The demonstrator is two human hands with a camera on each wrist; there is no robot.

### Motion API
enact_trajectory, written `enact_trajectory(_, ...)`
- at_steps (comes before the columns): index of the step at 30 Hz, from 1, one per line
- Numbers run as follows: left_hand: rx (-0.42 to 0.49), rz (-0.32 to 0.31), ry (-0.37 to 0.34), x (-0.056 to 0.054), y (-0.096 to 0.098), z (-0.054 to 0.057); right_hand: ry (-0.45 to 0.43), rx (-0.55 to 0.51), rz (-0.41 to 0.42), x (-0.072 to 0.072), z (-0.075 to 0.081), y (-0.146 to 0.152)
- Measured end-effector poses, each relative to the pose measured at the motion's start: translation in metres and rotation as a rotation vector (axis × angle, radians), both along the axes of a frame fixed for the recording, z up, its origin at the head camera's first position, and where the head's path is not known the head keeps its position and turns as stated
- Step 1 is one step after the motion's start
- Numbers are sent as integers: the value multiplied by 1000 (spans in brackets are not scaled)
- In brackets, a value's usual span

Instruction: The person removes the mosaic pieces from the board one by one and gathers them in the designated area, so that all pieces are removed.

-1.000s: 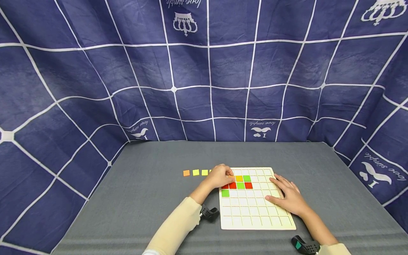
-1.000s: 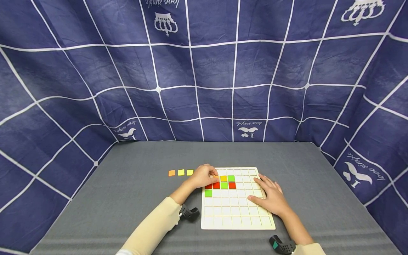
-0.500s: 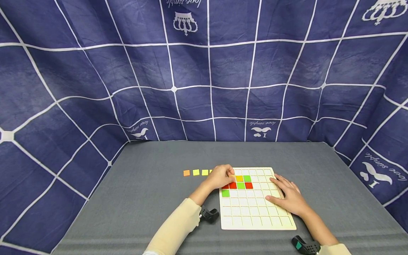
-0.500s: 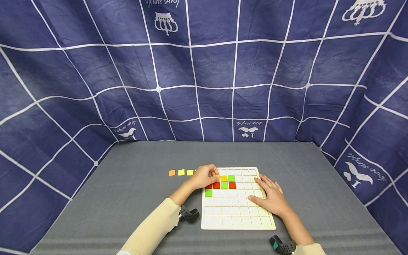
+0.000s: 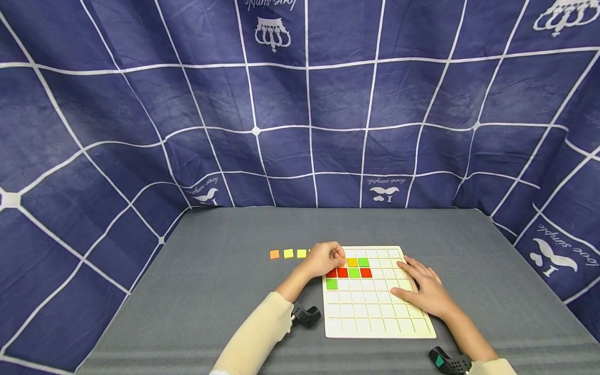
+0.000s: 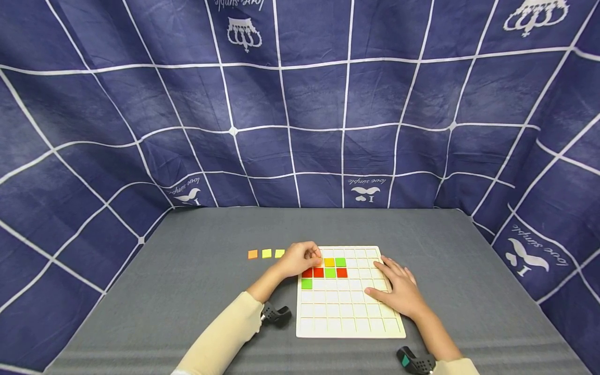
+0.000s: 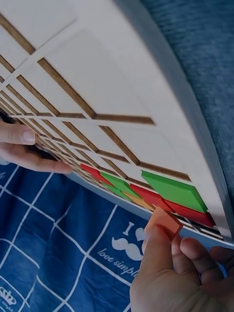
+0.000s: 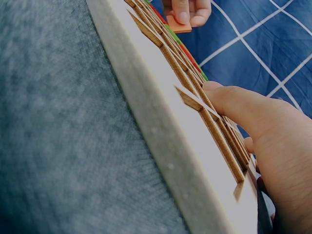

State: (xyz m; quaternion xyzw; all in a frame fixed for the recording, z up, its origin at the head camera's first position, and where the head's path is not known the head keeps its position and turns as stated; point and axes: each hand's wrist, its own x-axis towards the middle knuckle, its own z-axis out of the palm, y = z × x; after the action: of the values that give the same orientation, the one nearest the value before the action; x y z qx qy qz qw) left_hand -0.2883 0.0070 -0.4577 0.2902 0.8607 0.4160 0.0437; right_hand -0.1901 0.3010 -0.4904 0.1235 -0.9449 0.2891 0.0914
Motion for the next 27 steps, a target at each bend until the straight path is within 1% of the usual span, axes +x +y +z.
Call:
enact_trajectory(6, 31, -6, 7, 1, -6, 2, -2, 4, -2, 0, 0, 0)
enact_trajectory(16, 51, 12, 10, 1, -16, 2, -10, 4, -5, 1, 1, -1)
enact_trajectory(21, 49, 13, 19, 1, -21, 2, -6, 4, -5, 1, 2, 0)
enact_trajectory(27, 48, 22, 11, 2, -26, 2, -6, 5, -2, 0, 1, 0)
